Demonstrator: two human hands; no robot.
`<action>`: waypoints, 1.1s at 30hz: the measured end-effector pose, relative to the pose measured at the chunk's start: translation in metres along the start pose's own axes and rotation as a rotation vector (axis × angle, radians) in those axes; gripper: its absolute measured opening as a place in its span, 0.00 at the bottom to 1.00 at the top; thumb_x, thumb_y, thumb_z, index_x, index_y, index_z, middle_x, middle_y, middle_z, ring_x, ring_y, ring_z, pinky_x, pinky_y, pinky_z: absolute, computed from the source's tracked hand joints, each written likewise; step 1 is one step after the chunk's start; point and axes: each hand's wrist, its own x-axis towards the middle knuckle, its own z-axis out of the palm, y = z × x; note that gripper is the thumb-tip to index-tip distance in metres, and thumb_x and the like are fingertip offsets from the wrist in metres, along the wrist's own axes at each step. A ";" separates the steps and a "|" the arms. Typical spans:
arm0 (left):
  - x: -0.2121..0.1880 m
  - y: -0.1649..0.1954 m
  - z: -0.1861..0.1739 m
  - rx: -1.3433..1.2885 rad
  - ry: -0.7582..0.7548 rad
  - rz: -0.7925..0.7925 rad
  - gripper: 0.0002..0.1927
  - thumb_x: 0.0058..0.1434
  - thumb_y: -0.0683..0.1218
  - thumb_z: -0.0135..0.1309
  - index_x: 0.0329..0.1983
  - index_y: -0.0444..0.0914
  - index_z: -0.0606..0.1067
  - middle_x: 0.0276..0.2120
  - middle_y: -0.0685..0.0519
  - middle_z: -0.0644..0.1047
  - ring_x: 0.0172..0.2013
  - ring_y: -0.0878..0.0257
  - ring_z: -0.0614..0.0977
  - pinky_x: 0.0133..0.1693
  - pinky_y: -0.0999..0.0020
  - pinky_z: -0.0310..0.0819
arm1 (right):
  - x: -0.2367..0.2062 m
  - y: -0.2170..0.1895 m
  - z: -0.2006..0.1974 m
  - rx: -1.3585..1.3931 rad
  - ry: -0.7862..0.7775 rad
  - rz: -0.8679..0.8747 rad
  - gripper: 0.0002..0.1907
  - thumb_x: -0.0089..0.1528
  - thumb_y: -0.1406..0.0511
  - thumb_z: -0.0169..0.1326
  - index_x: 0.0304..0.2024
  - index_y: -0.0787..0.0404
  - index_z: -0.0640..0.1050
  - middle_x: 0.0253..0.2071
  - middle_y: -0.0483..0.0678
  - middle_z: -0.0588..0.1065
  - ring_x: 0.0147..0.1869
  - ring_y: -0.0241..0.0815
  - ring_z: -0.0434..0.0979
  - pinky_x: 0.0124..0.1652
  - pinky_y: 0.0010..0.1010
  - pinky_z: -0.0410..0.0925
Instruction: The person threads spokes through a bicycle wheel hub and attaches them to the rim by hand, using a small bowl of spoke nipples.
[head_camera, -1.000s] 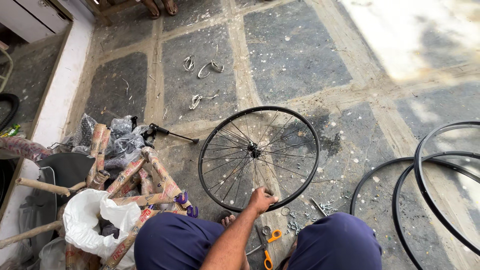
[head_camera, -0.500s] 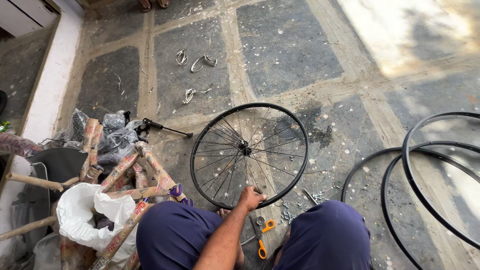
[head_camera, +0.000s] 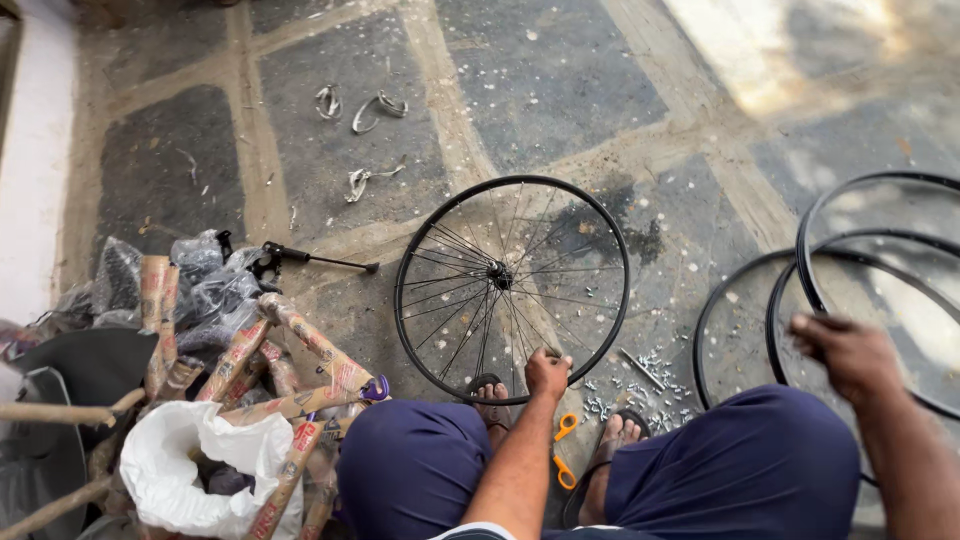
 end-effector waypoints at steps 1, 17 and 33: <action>0.001 0.002 0.001 0.010 0.002 -0.024 0.15 0.52 0.48 0.71 0.36 0.36 0.80 0.33 0.49 0.85 0.37 0.54 0.86 0.42 0.59 0.78 | 0.001 -0.018 0.000 -0.093 0.015 -0.061 0.18 0.65 0.64 0.62 0.53 0.70 0.80 0.43 0.51 0.81 0.37 0.38 0.74 0.38 0.29 0.70; 0.015 -0.002 0.014 -0.148 -0.353 -0.091 0.15 0.55 0.45 0.68 0.40 0.35 0.77 0.35 0.49 0.84 0.34 0.59 0.85 0.38 0.62 0.79 | -0.087 0.037 0.235 0.463 -0.344 0.180 0.09 0.62 0.71 0.57 0.46 0.66 0.79 0.39 0.52 0.81 0.38 0.39 0.82 0.40 0.26 0.76; 0.059 0.000 0.045 -0.261 -0.332 -0.105 0.18 0.54 0.49 0.69 0.42 0.35 0.77 0.37 0.48 0.84 0.36 0.58 0.84 0.40 0.62 0.78 | -0.064 0.065 0.274 0.288 -0.284 0.219 0.16 0.66 0.59 0.62 0.35 0.65 0.74 0.26 0.46 0.74 0.27 0.35 0.69 0.28 0.25 0.64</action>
